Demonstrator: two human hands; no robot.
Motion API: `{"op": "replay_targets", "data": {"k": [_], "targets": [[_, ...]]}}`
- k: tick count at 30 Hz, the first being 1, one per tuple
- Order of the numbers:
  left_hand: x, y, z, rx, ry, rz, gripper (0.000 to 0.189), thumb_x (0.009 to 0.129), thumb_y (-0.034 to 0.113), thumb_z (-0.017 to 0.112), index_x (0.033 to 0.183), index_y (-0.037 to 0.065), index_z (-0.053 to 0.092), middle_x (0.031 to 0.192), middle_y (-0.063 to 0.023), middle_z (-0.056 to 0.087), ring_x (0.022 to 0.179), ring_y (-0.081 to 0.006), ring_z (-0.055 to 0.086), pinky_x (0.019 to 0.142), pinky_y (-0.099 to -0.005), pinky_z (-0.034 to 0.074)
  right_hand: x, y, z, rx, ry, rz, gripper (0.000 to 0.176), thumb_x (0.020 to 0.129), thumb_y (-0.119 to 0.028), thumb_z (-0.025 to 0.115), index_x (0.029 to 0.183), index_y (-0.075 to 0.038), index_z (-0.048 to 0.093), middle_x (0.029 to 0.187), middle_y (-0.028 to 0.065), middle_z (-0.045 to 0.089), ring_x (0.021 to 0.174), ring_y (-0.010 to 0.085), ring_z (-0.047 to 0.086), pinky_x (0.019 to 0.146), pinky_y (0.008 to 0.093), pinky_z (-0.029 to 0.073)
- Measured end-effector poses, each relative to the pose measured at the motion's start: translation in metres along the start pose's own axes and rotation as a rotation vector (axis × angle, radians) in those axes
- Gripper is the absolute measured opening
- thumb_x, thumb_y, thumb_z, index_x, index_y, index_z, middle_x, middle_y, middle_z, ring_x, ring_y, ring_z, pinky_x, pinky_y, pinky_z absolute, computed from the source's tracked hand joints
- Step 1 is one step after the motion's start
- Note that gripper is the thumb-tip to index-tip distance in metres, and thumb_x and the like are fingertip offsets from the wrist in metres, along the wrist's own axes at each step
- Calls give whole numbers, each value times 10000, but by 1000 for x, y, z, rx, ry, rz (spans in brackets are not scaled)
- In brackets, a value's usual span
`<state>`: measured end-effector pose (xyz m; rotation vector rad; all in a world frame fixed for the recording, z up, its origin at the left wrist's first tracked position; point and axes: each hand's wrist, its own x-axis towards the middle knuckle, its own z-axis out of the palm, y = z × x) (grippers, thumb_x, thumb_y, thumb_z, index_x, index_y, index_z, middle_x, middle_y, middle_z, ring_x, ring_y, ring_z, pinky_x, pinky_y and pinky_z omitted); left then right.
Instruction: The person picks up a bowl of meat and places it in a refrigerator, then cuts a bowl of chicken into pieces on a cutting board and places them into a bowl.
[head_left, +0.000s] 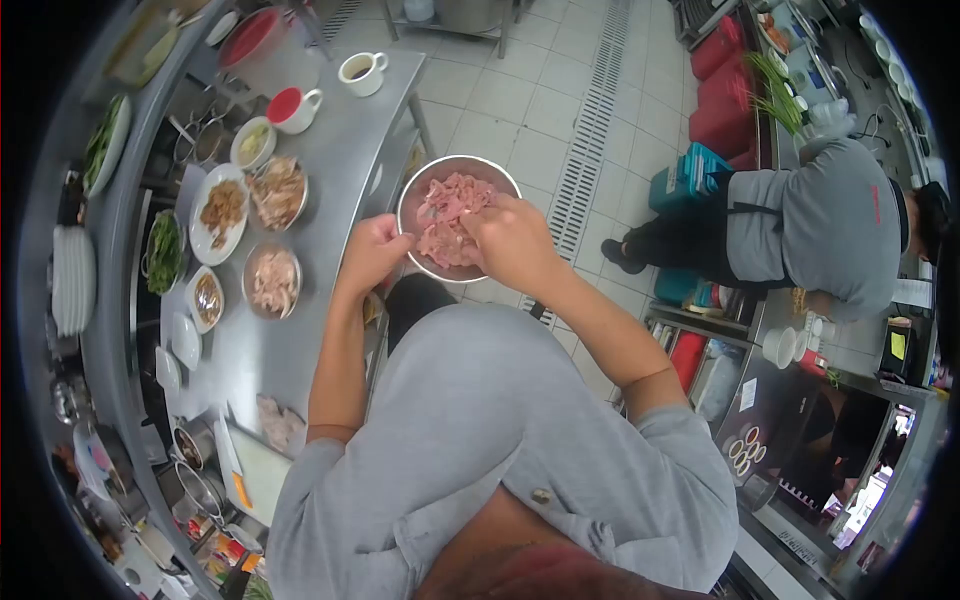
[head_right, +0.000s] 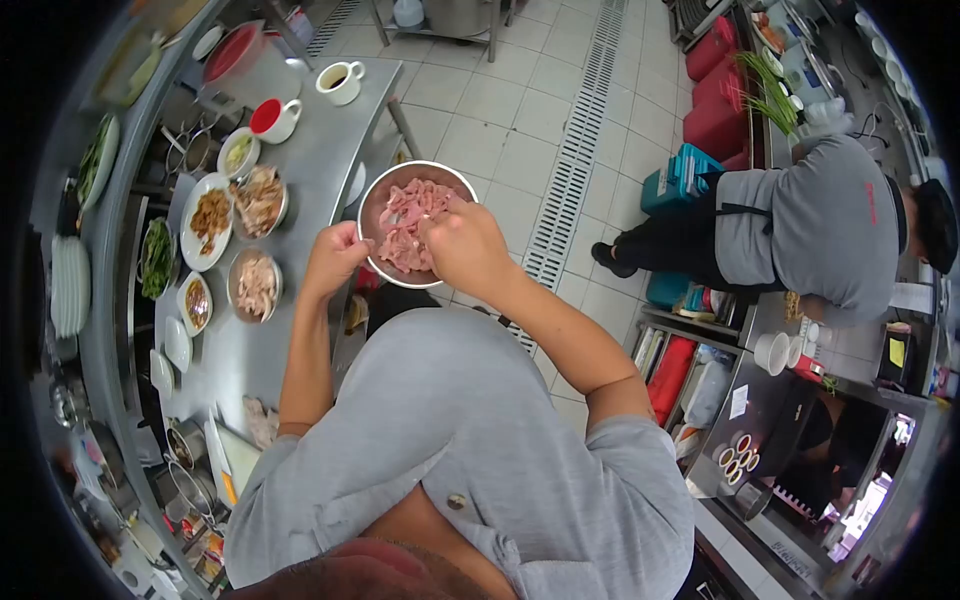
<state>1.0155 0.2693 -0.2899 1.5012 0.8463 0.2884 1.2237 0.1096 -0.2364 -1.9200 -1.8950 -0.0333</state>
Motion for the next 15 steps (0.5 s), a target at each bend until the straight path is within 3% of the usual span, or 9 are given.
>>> {"op": "replay_targets", "data": {"k": [5, 8, 11, 14, 15], "targets": [[118, 25, 41, 4, -76, -27, 95, 890, 58, 643, 800, 31, 634, 744, -3, 650, 640, -71, 605, 577, -257, 512, 45, 109, 23, -5, 49, 100, 112, 758, -166, 803, 829, -90, 763, 710, 70, 699, 770, 274, 678, 670, 425, 555], [202, 37, 58, -22, -127, -35, 87, 888, 53, 642, 806, 22, 647, 745, -8, 651, 637, -81, 611, 584, -266, 529, 80, 173, 16, 134, -58, 228, 238, 769, -215, 821, 967, -89, 779, 870, 113, 746, 864, 311, 701, 755, 442, 579], [293, 65, 83, -24, -213, 0, 80, 889, 50, 642, 818, 16, 659, 750, -9, 656, 635, -92, 617, 586, -269, 534, 121, 240, -21, 180, 83, 284, 481, 726, -276, 840, 1105, -5, 716, 1133, 187, 711, 977, 340, 677, 817, 448, 586], [384, 101, 116, 46, -340, -9, 64, 882, 44, 648, 829, 13, 667, 755, -15, 668, 646, -96, 630, 593, -277, 546, 159, 309, -41, 28, -46, 456, 784, 689, -341, 886, 1319, 23, 594, 1346, 227, 600, 1114, 366, 634, 913, 462, 571], [419, 118, 128, 71, -376, 10, 60, 880, 42, 650, 833, 12, 669, 756, -17, 672, 650, -98, 634, 595, -280, 550, 173, 335, -45, -3, -71, 462, 836, 680, -351, 892, 1348, 31, 564, 1354, 230, 592, 1129, 373, 626, 938, 464, 561]]}}
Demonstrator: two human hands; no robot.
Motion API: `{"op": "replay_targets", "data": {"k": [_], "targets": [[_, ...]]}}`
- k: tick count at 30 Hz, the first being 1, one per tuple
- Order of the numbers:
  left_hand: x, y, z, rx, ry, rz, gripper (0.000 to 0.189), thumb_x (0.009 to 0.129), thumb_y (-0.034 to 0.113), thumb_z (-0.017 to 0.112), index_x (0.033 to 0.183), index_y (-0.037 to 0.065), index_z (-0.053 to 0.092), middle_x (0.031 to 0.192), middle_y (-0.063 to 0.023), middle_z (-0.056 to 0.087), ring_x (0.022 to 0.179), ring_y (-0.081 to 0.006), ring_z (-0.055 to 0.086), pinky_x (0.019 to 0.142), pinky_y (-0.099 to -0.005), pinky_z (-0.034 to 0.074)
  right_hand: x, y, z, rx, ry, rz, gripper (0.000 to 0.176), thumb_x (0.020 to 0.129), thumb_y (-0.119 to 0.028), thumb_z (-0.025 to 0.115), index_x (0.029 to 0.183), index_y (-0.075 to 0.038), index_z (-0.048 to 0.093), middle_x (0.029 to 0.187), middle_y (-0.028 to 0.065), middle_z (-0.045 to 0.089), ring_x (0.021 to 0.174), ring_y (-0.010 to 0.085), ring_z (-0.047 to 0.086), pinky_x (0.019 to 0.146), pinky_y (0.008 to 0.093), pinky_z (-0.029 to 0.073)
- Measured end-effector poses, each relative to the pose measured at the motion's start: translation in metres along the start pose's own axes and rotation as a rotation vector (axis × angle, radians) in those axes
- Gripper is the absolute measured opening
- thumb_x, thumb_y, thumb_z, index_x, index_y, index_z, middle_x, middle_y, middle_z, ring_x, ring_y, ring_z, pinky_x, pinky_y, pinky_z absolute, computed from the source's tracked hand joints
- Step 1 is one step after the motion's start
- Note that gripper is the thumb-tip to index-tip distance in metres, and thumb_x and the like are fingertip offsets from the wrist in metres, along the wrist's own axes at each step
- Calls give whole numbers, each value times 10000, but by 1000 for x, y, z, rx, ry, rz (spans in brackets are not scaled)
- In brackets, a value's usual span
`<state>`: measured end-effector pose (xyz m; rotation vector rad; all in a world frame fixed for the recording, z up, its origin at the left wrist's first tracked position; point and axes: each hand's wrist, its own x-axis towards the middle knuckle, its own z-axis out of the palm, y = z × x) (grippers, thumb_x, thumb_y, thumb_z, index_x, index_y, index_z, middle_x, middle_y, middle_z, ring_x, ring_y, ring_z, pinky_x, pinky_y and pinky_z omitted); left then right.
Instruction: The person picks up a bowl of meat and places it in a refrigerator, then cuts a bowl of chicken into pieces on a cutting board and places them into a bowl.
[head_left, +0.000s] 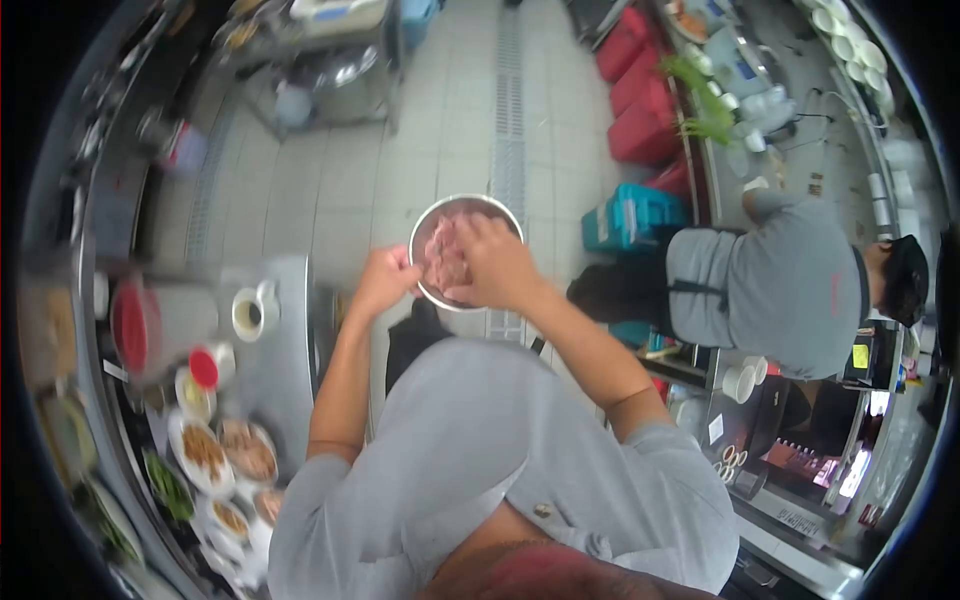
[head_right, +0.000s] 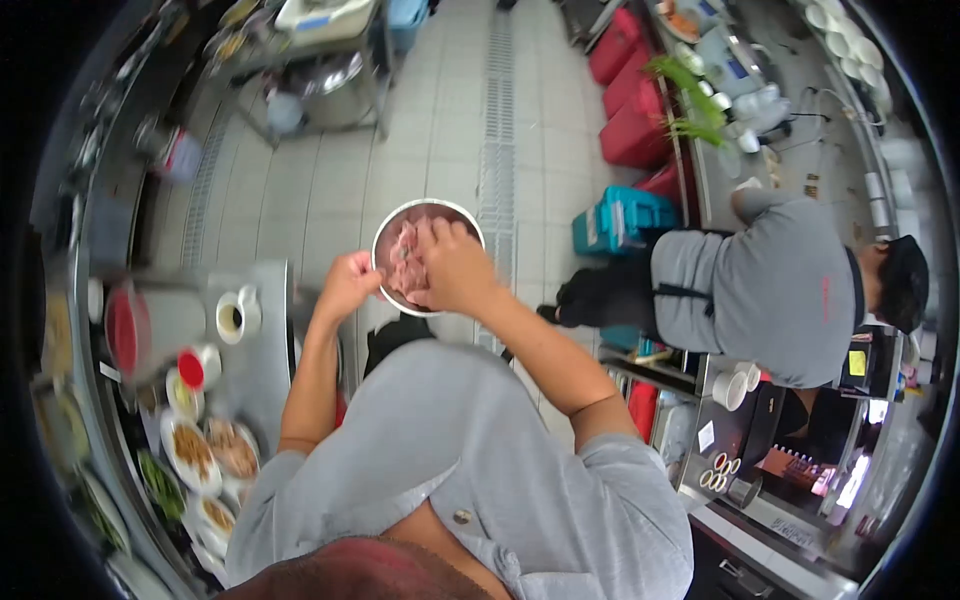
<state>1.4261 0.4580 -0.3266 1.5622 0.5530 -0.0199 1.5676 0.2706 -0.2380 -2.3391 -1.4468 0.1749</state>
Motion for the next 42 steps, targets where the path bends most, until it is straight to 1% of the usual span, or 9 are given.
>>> {"op": "replay_targets", "data": {"k": [2, 6, 9, 13, 16, 24, 27, 32, 42], "targets": [[58, 36, 0, -25, -67, 35, 96, 878, 60, 662, 794, 15, 645, 730, -25, 670, 635, -113, 661, 575, -287, 550, 36, 30, -4, -47, -50, 15, 942, 661, -370, 905, 1404, 47, 504, 1370, 235, 576, 1160, 387, 609, 989, 470, 541], [170, 84, 0, 5, -135, 65, 142, 875, 85, 671, 759, 14, 632, 681, -27, 649, 607, -124, 674, 543, -281, 528, 83, 97, -68, 96, 180, 81, 702, 704, -339, 894, 1272, -8, 648, 1330, 205, 640, 1185, 362, 626, 981, 466, 530], [251, 120, 3, -21, -171, 63, 160, 880, 87, 678, 745, 22, 620, 674, -24, 640, 607, -122, 669, 537, -279, 523, 106, 176, -94, 112, 569, 234, 486, 764, -299, 878, 1127, -16, 722, 1111, 177, 740, 1027, 327, 707, 856, 430, 571], [350, 154, 12, 42, -179, 80, 178, 888, 83, 685, 734, 34, 609, 670, -16, 631, 601, -108, 656, 531, -272, 512, 138, 282, -102, 559, 343, 641, 311, 884, -286, 824, 975, -5, 727, 742, 66, 718, 691, 139, 695, 583, 289, 527], [424, 197, 32, 44, -204, 92, 165, 904, 75, 683, 758, 30, 621, 716, -17, 650, 618, -102, 646, 560, -276, 540, 178, 350, -103, 1071, 230, 683, 239, 937, -230, 777, 928, -4, 699, 750, 51, 707, 624, 86, 611, 553, 264, 495], [617, 290, 86, 39, -320, 112, 187, 944, 117, 694, 788, 34, 634, 723, -19, 662, 642, -102, 662, 607, -263, 536, 285, 522, -158, 1028, 178, 709, 223, 899, -135, 719, 733, -39, 605, 648, 10, 616, 550, 90, 588, 496, 259, 490], [687, 315, 107, -45, -407, 117, 155, 980, 136, 684, 873, 31, 646, 836, -39, 697, 723, -117, 680, 668, -280, 577, 319, 580, -169, 1054, 360, 748, 207, 859, -88, 708, 699, -47, 583, 635, 11, 587, 539, 98, 585, 494, 263, 495], [811, 377, 136, -247, -473, 157, 136, 1020, 159, 652, 1036, 24, 643, 981, -54, 702, 859, -127, 698, 727, -296, 583, 377, 662, -210, 1153, 625, 858, 97, 842, -35, 696, 763, -19, 641, 710, 39, 648, 578, 122, 610, 519, 281, 522], [1060, 487, 213, -64, -466, 284, 152, 988, 188, 699, 1039, 52, 653, 927, -2, 670, 787, -89, 634, 737, -261, 520, 461, 868, -275, 1255, 837, 936, 142, 880, -46, 633, 982, 10, 715, 859, 75, 732, 688, 135, 662, 565, 290, 537]]}}
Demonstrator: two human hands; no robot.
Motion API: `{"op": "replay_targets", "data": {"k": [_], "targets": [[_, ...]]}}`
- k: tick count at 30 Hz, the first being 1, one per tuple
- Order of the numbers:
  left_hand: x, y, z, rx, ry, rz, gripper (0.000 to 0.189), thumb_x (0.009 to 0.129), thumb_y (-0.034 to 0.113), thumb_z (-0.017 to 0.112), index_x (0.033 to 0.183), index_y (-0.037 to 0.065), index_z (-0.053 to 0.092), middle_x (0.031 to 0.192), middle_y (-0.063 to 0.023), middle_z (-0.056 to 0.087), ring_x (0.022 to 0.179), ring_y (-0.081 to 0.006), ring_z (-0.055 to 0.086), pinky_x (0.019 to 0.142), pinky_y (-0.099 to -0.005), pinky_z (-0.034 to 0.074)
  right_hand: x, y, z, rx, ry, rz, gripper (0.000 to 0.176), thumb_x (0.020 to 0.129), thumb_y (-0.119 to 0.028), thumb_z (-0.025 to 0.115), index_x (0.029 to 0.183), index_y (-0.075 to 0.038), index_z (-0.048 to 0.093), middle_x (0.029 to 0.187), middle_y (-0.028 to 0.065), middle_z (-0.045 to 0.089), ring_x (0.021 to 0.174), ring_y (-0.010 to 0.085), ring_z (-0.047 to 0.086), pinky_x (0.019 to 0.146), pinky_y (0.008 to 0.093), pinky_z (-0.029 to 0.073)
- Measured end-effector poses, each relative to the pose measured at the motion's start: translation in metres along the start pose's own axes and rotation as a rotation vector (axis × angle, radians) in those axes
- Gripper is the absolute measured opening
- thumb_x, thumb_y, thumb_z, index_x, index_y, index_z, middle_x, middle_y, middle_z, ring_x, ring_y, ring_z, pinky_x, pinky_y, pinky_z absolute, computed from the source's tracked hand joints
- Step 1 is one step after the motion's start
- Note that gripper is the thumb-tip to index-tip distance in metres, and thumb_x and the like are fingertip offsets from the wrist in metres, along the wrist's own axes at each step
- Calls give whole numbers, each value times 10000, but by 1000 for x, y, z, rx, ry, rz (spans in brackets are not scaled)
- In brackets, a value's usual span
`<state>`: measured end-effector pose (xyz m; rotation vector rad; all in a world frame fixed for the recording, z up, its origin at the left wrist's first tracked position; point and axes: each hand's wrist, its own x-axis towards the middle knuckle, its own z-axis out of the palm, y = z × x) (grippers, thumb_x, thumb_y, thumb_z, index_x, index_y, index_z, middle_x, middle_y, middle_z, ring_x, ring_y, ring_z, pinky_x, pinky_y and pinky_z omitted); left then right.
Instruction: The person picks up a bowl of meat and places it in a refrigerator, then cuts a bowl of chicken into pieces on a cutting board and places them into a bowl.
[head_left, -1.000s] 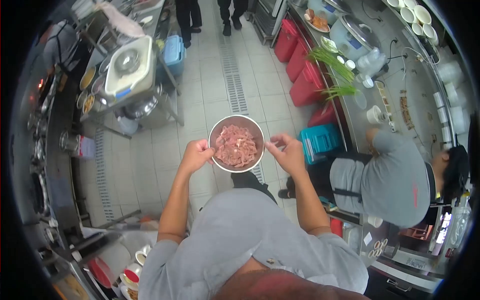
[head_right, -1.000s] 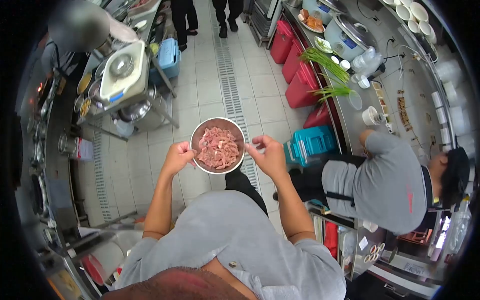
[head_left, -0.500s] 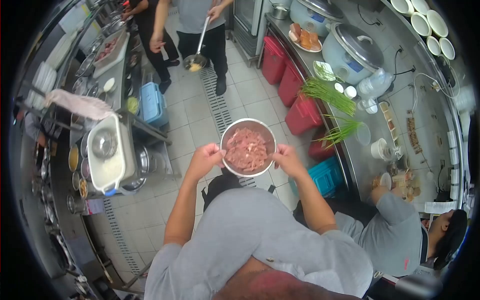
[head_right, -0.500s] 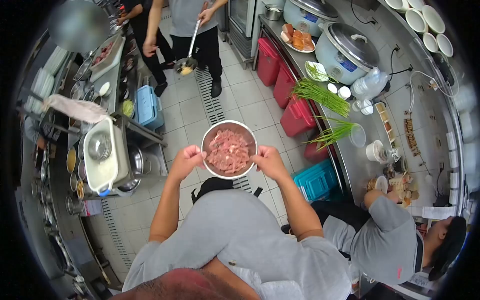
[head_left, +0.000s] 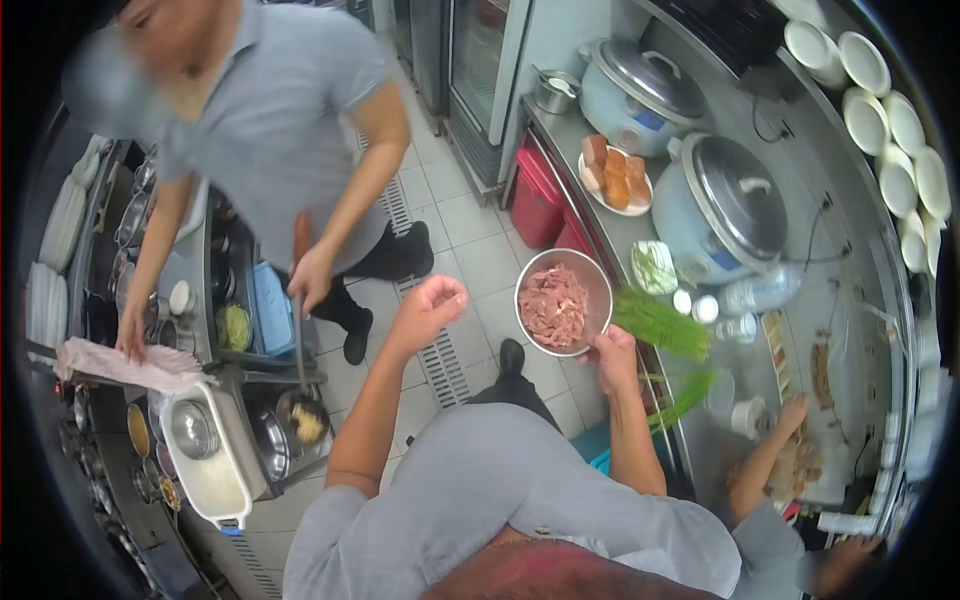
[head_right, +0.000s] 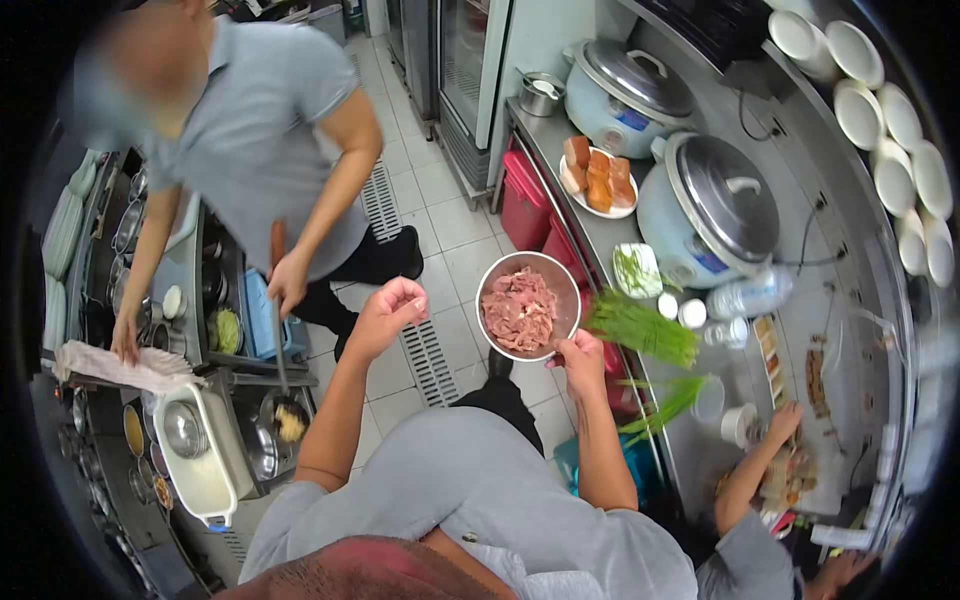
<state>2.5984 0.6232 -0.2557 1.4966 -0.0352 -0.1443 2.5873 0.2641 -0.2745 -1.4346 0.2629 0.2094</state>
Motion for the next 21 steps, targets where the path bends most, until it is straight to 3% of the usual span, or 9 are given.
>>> {"op": "replay_targets", "data": {"k": [2, 8, 13, 21], "targets": [[43, 7, -1, -17, 23, 25, 138, 1023, 170, 670, 1082, 56, 621, 971, -2, 655, 893, -88, 632, 824, -263, 529, 50, -8, -3, 20, -67, 29, 152, 887, -43, 623, 995, 12, 715, 883, 77, 737, 708, 134, 667, 578, 290, 538], [185, 32, -20, -67, 176, 31, 168, 985, 163, 710, 1078, 37, 649, 969, 3, 676, 900, -79, 628, 829, -256, 511, 219, -67, 23, -86, -179, -2, 101, 885, -33, 636, 941, 26, 695, 861, 85, 726, 656, 141, 649, 593, 284, 542], [296, 100, -67, 12, 251, 175, 146, 995, 156, 704, 1065, 41, 646, 936, 18, 662, 887, -73, 620, 831, -256, 508, 340, -109, 61, -100, -271, -14, 56, 897, -44, 640, 854, -10, 648, 798, 51, 679, 640, 121, 622, 599, 283, 548], [527, 255, -170, 555, 179, 592, 272, 986, 297, 711, 1067, 38, 683, 910, 7, 673, 845, -88, 606, 777, -271, 502, 468, -152, 118, -19, -146, -13, 100, 906, -57, 628, 944, 22, 677, 853, 91, 726, 704, 147, 671, 607, 286, 561]]}}
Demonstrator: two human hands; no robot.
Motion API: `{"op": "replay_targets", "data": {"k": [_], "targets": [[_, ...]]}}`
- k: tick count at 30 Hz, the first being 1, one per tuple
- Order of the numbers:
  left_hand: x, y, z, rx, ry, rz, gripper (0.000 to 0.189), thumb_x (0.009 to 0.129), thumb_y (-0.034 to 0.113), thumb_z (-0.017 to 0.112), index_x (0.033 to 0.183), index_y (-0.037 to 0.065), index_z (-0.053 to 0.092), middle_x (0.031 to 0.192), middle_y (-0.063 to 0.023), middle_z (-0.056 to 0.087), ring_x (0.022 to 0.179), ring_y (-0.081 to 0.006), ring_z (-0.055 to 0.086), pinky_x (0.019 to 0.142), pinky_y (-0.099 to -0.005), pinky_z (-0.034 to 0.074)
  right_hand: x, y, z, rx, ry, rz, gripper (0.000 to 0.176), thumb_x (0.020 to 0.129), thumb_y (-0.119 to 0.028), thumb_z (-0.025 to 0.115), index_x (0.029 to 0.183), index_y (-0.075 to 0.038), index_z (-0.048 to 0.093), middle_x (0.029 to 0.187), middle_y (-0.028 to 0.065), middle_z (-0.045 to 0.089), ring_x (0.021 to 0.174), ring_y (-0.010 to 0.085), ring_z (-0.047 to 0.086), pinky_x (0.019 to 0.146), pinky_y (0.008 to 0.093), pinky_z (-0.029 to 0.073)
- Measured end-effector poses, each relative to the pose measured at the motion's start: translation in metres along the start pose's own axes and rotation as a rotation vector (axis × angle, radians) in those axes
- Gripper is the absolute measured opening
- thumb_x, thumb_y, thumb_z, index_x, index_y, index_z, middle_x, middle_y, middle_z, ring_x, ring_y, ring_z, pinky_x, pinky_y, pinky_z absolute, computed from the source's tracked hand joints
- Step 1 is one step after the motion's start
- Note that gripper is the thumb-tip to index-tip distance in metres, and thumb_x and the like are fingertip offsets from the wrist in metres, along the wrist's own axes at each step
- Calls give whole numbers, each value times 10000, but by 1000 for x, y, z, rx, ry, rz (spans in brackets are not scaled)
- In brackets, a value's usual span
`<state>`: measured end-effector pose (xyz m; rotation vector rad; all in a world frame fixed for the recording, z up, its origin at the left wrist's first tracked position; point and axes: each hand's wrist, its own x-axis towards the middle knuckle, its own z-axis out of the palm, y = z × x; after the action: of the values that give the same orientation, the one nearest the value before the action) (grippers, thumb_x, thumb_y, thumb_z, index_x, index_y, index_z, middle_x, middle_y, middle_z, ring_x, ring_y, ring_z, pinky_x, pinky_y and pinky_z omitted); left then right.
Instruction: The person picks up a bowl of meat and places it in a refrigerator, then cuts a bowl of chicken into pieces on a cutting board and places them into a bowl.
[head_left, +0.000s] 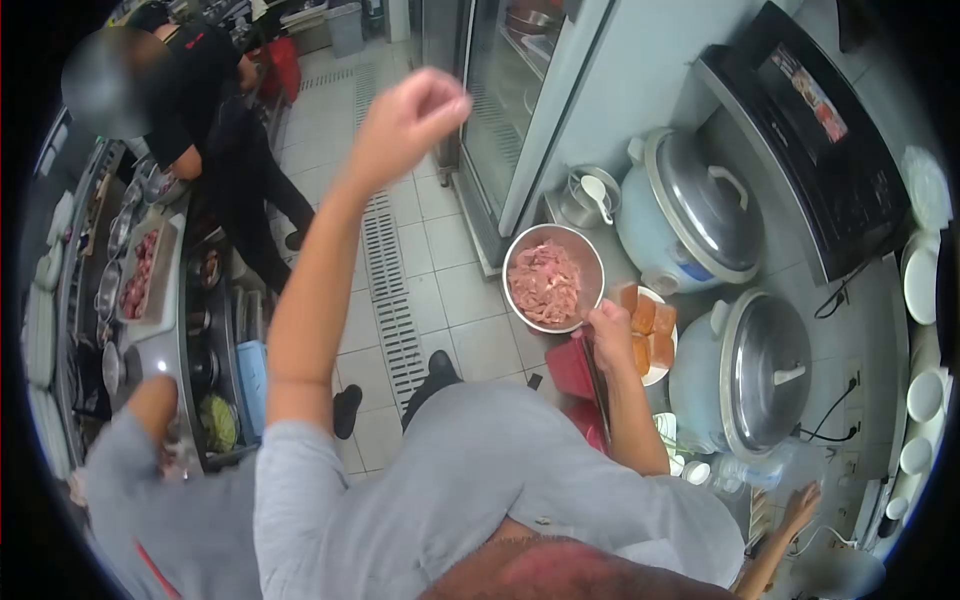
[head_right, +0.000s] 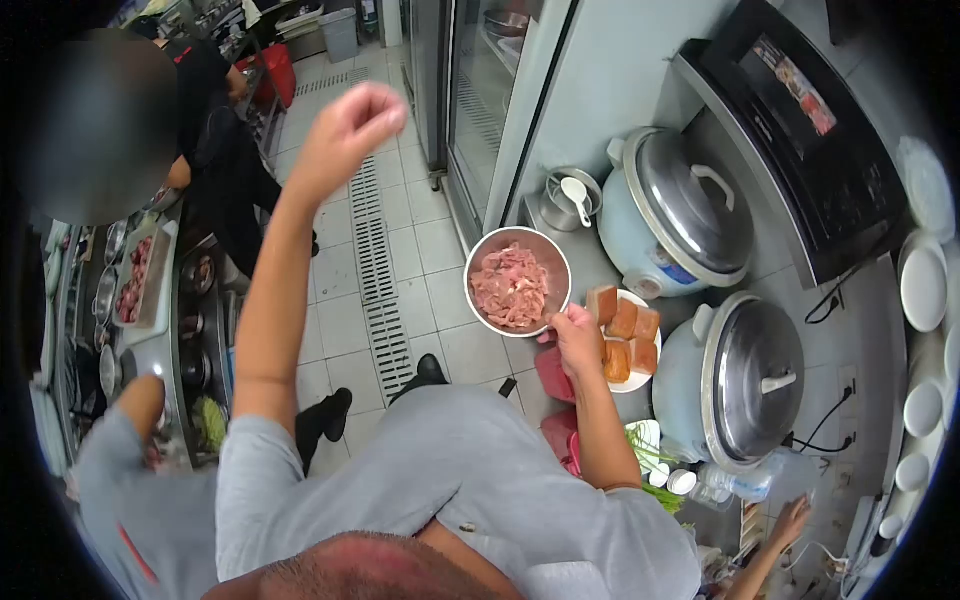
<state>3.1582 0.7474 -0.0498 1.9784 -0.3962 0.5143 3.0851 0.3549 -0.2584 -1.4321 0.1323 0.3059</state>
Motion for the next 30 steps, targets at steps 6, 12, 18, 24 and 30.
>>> {"op": "replay_targets", "data": {"k": [6, 12, 18, 24, 30], "targets": [[245, -10, -14, 456, -221, 240, 309, 1029, 298, 644, 1141, 12, 672, 999, -36, 703, 898, -127, 637, 811, -292, 511, 58, -28, 4, 9, 142, -35, 185, 900, -72, 620, 1051, 22, 673, 940, 100, 734, 747, 178, 692, 621, 315, 565], [354, -20, 29, 427, -265, 257, 339, 999, 297, 658, 1113, -23, 652, 974, -107, 709, 856, -187, 665, 771, -337, 533, 89, -31, 13, 109, 278, -48, 232, 895, -59, 624, 1100, 31, 687, 985, 110, 756, 732, 160, 701, 580, 284, 567], [396, -26, 58, 200, -134, 367, 373, 970, 296, 672, 1085, -57, 632, 950, -178, 714, 814, -247, 692, 731, -383, 555, 139, -7, 5, 208, 346, -54, 225, 879, -42, 617, 1077, 34, 693, 987, 115, 761, 744, 169, 705, 589, 297, 575], [374, -28, 52, -47, -145, 426, 405, 991, 273, 660, 1232, -46, 606, 1079, -179, 711, 949, -234, 681, 831, -385, 552, 156, -17, 18, 146, 474, -60, 149, 887, -35, 618, 1003, 33, 681, 906, 95, 732, 707, 164, 679, 581, 289, 558], [337, -78, -17, -559, -39, 358, 330, 1044, 237, 609, 1241, -28, 615, 1076, -77, 699, 964, -157, 654, 870, -310, 517, 168, -9, 60, 182, 516, 37, 115, 882, -64, 652, 960, 6, 698, 809, 58, 710, 650, 145, 652, 593, 251, 525]]}}
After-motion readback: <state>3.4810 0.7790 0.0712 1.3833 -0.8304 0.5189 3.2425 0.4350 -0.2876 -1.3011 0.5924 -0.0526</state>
